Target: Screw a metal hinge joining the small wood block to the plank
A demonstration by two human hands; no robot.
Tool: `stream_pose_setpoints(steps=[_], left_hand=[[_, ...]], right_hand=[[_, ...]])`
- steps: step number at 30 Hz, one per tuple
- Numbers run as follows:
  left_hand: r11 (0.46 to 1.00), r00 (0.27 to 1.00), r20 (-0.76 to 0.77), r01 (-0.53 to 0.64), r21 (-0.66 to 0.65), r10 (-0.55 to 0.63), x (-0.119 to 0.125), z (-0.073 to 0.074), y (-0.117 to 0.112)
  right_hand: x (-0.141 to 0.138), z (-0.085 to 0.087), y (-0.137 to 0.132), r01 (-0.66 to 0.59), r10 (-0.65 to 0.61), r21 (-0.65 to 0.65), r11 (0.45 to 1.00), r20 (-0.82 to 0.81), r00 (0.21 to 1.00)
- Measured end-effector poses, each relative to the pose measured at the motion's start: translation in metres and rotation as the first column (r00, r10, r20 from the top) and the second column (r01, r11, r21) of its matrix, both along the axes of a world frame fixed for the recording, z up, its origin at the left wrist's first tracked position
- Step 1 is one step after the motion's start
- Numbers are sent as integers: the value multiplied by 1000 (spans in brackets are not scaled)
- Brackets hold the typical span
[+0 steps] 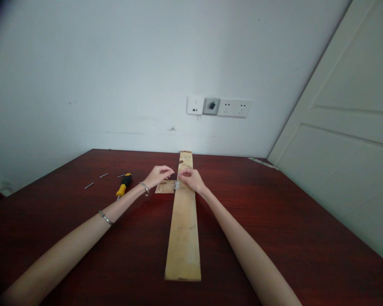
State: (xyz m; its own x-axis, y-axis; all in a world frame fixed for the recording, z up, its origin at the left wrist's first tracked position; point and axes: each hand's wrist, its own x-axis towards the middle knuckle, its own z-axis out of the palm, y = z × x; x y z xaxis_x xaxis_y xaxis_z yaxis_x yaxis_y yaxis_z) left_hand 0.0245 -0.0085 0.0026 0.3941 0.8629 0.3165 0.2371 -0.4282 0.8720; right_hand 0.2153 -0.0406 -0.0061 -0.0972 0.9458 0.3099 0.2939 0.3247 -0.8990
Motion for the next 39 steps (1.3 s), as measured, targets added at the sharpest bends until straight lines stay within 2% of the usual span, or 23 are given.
stream_pose_setpoints(steps=[5, 12, 26, 39], left_hand=[[996, 1000, 11, -22, -82, 23, -3, 0, 1], [994, 999, -1, -33, -104, 33, -2, -1, 2], [995, 999, -35, -32, -97, 28, -3, -8, 7], [995, 999, -41, -10, -101, 6, -3, -7, 5]], right_hand=[[-5, -14, 5, 10, -13, 71, 997, 45, 999], [-3, -22, 7, 21, -33, 123, 992, 100, 994], [-3, -24, 6, 27, -49, 134, 991, 157, 986], [-2, -20, 1, 45, -77, 131, 990, 249, 965]])
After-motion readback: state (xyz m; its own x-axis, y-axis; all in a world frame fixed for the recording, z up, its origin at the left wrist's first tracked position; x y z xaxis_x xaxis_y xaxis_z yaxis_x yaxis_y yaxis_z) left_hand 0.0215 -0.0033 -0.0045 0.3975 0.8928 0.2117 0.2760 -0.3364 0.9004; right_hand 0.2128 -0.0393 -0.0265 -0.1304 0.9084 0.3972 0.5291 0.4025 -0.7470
